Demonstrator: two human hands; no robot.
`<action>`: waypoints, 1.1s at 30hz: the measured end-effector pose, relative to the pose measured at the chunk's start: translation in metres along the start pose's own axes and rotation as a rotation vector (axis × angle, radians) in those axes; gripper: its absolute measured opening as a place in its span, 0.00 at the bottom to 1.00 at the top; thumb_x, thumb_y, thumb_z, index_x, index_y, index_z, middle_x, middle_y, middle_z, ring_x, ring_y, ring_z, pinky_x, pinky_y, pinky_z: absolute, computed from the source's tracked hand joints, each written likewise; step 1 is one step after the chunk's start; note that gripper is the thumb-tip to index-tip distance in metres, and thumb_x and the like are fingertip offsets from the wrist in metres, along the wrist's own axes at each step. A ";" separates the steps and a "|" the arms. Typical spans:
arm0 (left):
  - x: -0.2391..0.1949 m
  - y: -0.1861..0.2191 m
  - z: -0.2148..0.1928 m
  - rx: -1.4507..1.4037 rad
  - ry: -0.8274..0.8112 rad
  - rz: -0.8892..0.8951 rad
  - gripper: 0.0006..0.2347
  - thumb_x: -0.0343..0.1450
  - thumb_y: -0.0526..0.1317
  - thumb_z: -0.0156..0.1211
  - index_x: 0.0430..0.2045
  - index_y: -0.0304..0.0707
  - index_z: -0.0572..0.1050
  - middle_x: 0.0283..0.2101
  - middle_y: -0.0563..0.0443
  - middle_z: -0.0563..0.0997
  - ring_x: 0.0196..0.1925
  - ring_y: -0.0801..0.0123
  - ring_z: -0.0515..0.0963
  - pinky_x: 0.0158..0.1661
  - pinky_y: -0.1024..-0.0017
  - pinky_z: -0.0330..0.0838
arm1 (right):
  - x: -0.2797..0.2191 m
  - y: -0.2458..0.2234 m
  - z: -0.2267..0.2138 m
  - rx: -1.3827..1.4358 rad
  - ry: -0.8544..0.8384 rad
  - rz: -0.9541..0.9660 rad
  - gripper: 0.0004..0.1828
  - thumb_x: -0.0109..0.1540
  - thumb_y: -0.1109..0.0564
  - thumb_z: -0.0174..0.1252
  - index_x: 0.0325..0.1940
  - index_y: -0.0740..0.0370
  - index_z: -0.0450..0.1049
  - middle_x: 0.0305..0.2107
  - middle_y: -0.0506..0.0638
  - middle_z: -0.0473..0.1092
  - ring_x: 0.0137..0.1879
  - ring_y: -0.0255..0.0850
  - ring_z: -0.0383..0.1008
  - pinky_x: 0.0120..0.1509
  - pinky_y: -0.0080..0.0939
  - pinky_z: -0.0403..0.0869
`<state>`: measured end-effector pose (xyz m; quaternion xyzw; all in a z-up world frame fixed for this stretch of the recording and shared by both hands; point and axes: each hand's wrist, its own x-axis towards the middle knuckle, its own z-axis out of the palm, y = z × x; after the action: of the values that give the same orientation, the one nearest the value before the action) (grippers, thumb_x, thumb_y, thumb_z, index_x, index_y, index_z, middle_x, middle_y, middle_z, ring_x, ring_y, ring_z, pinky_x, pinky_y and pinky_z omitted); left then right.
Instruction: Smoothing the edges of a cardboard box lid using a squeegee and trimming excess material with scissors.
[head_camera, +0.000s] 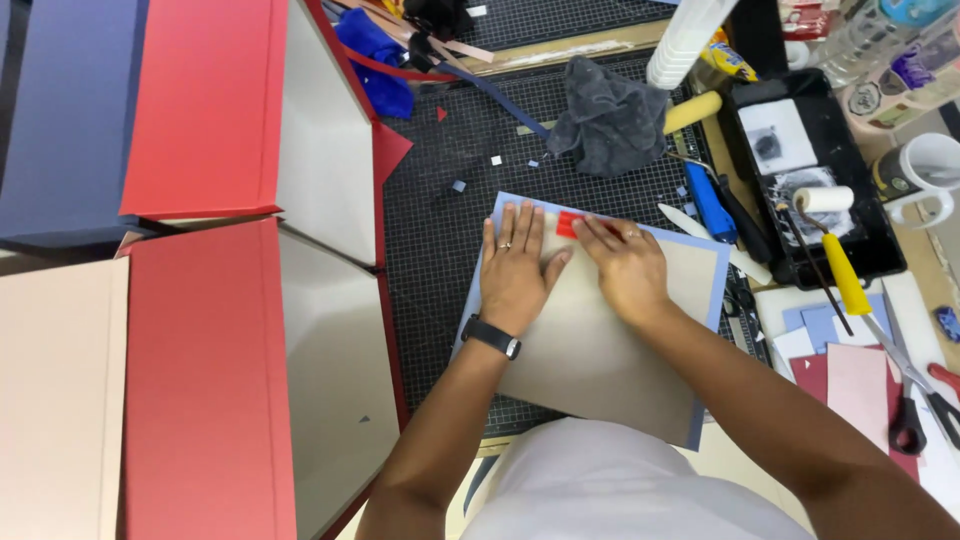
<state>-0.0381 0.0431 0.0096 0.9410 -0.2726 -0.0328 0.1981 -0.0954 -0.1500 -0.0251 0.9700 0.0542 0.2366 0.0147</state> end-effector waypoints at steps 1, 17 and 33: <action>0.001 -0.001 0.001 0.001 0.005 -0.009 0.33 0.77 0.60 0.43 0.73 0.38 0.57 0.77 0.44 0.56 0.81 0.54 0.46 0.76 0.49 0.27 | 0.007 0.005 -0.004 0.005 0.002 -0.009 0.22 0.68 0.56 0.49 0.64 0.41 0.77 0.54 0.36 0.78 0.61 0.39 0.73 0.59 0.40 0.72; -0.020 -0.002 -0.009 -0.175 0.164 -0.197 0.49 0.64 0.68 0.59 0.72 0.28 0.52 0.69 0.20 0.60 0.68 0.33 0.68 0.70 0.38 0.45 | 0.057 -0.007 0.017 0.167 0.086 -0.060 0.20 0.67 0.60 0.49 0.55 0.41 0.82 0.42 0.40 0.81 0.50 0.41 0.78 0.50 0.41 0.74; -0.027 -0.004 -0.017 -0.300 0.164 -0.261 0.56 0.59 0.62 0.71 0.74 0.25 0.42 0.64 0.23 0.68 0.65 0.35 0.72 0.69 0.38 0.50 | 0.059 -0.041 0.011 0.117 -0.036 -0.193 0.22 0.65 0.56 0.52 0.62 0.43 0.78 0.48 0.39 0.81 0.56 0.42 0.75 0.53 0.41 0.73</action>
<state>-0.0565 0.0666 0.0229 0.9277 -0.1236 -0.0215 0.3515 -0.0423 -0.1031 -0.0105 0.9635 0.1610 0.2133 -0.0184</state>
